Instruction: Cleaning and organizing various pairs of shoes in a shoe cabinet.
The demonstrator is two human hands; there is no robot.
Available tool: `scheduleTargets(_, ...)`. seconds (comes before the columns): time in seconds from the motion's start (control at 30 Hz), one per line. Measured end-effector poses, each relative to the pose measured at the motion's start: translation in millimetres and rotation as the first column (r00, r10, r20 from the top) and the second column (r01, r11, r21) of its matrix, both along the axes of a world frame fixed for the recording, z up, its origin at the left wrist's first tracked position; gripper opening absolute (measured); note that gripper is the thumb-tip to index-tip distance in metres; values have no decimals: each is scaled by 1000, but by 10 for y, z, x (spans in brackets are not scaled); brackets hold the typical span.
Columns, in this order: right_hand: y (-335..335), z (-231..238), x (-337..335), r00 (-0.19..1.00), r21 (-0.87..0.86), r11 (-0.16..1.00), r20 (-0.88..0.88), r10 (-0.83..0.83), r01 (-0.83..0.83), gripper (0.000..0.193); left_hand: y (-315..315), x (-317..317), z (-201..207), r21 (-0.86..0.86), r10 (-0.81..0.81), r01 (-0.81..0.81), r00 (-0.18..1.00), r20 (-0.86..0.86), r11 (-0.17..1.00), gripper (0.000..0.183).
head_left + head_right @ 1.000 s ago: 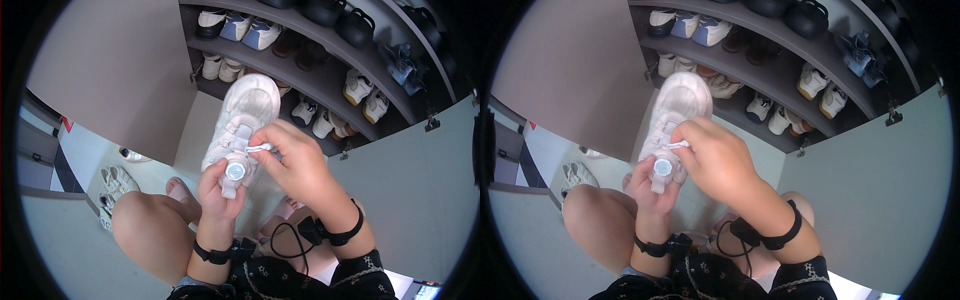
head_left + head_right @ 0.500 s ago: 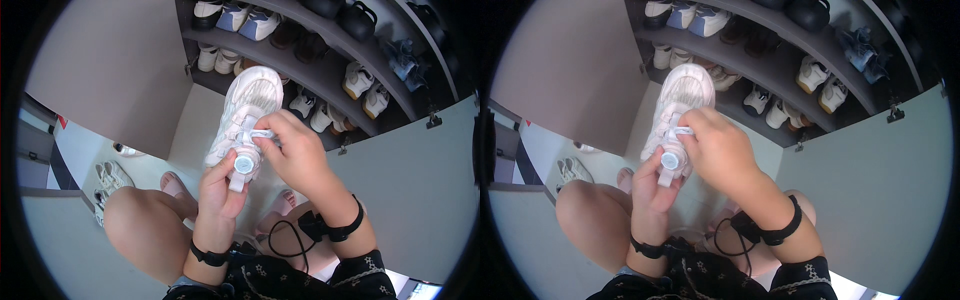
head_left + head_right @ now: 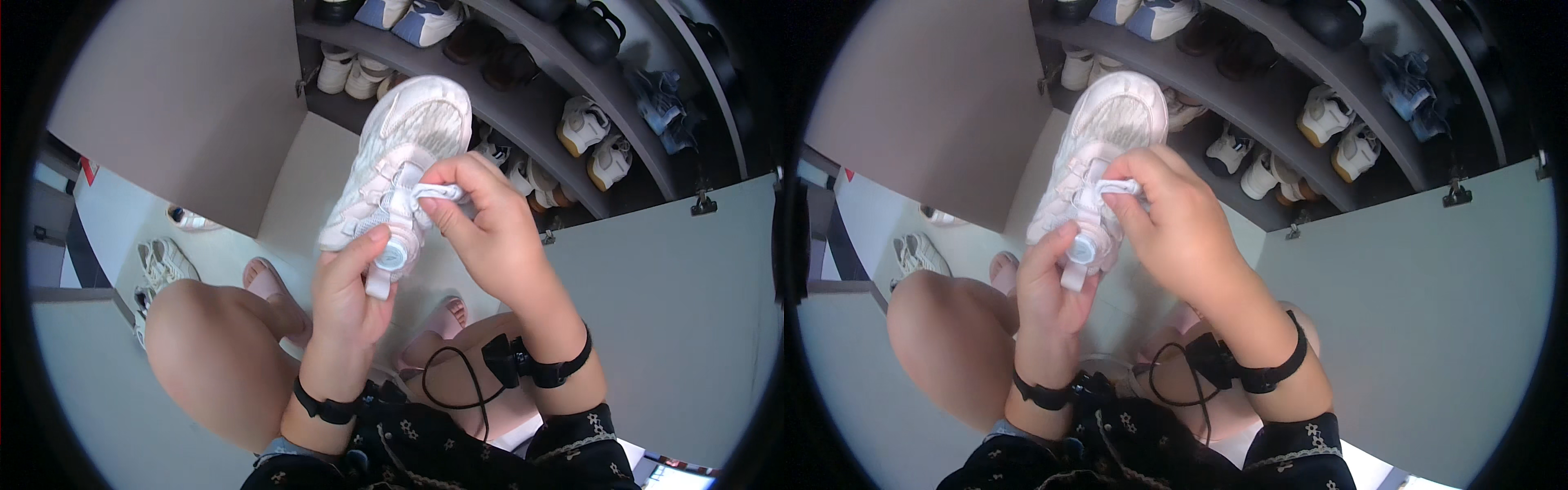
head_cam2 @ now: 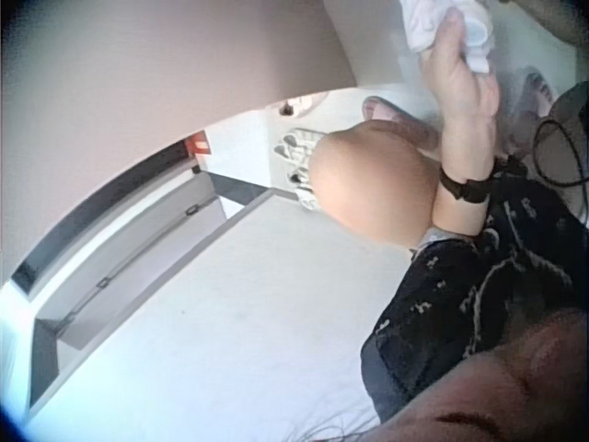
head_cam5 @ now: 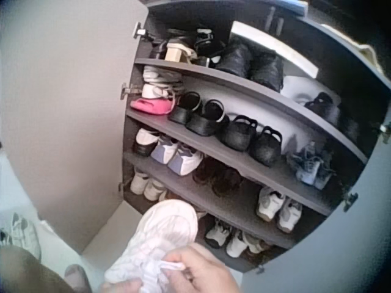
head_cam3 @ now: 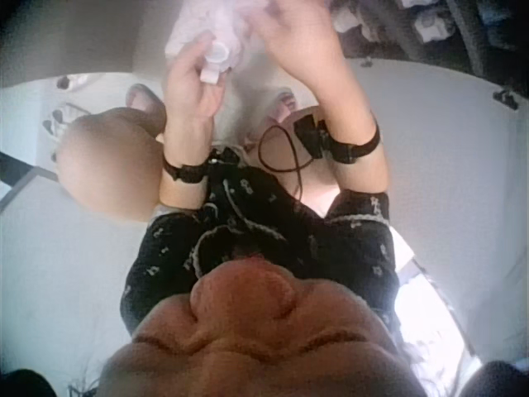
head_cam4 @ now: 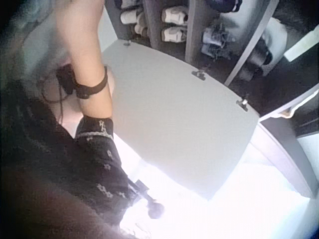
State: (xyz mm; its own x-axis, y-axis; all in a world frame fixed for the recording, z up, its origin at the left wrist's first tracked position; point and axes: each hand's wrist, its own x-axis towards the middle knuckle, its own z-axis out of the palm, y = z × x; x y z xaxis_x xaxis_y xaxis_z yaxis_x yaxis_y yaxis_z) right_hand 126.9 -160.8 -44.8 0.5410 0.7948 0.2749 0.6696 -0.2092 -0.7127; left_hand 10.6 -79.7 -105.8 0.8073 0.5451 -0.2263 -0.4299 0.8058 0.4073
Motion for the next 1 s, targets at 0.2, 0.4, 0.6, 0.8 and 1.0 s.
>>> scheduleTargets(0.2,-27,10,-2,997,32,997,-29,72,-71,13,25,-10,63,88,82,-86,995,48,992,48)
scheduleTargets(0.4,-18,22,-120,992,-27,993,48,113,-112,12,-1,-28,42,115,143,-149,988,59,982,45)
scheduleTargets(0.6,44,-66,-194,985,0,995,142,101,-102,11,-38,-12,37,224,216,-221,975,50,949,46)
scheduleTargets(0.8,102,-86,-236,997,-2,1000,81,21,-21,11,-17,-36,32,179,215,-219,976,42,959,41)
scheduleTargets(1.0,107,-100,-166,964,-56,998,-262,-52,38,12,-34,-29,-23,-29,163,-161,986,44,986,39)
